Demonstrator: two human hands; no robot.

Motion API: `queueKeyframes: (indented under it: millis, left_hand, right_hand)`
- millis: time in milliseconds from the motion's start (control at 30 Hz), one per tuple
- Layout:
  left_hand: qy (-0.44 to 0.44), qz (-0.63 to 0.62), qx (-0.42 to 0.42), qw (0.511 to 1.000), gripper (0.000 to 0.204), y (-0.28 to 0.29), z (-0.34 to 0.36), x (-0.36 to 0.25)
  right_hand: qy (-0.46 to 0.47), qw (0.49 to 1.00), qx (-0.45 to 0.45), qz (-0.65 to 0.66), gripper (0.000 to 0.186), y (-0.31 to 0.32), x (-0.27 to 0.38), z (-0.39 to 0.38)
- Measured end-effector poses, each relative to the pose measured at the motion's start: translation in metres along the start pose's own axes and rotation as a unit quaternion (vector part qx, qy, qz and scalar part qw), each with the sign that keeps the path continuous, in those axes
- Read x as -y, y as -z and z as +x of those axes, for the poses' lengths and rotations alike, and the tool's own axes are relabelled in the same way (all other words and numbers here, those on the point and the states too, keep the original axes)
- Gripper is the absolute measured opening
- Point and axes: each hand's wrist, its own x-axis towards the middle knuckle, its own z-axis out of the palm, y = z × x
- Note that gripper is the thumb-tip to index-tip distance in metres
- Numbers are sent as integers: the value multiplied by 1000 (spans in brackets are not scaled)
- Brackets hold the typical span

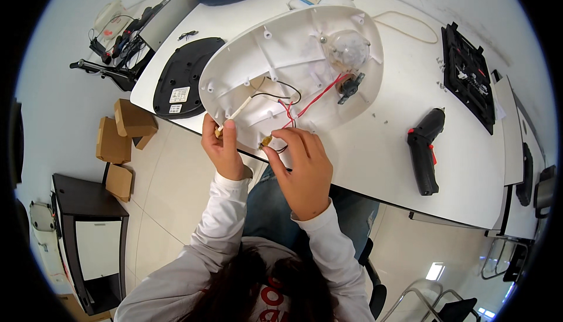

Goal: The person repairs an electronic device by connecting wires to a yellow connector and securing them with a hot glue gun. They repeatedly apply glue to the connector and wires inside a white plastic housing, then set the glue gun down and continue adjusting the wiring.

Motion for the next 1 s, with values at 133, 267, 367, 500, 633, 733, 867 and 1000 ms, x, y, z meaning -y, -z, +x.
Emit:
queueKeyframes:
  millis: [133,267,367,500,633,733,867,1000]
  left_hand:
    - [-10,7,-5,1000,17,0,0,4]
    - [-22,32,-11,999,17,1,-1,8]
    - [-26,24,-16,999,16,-3,-1,6]
    - [-31,27,-11,999,17,-2,0,7]
    - [-35,36,-8,999,18,-1,-1,8]
    - [-26,30,-9,999,18,-2,-1,8]
    - [-32,38,-9,999,19,-1,-1,9]
    - [-31,41,-7,999,19,-1,-1,8]
  right_hand:
    - [-20,1000,11,12,30,-9,1,3]
    - [-4,1000,-9,8,30,-14,-3,4]
    - [-11,999,-33,23,29,-17,-2,9]
    - [-15,998,-56,34,24,-19,-2,13]
    - [-46,997,-38,41,18,-19,-6,11]
    - [-104,987,-28,118,16,-19,-6,14]
    - [-150,964,-24,216,13,-21,-1,17]
    - [-179,949,-13,260,13,-20,-2,15]
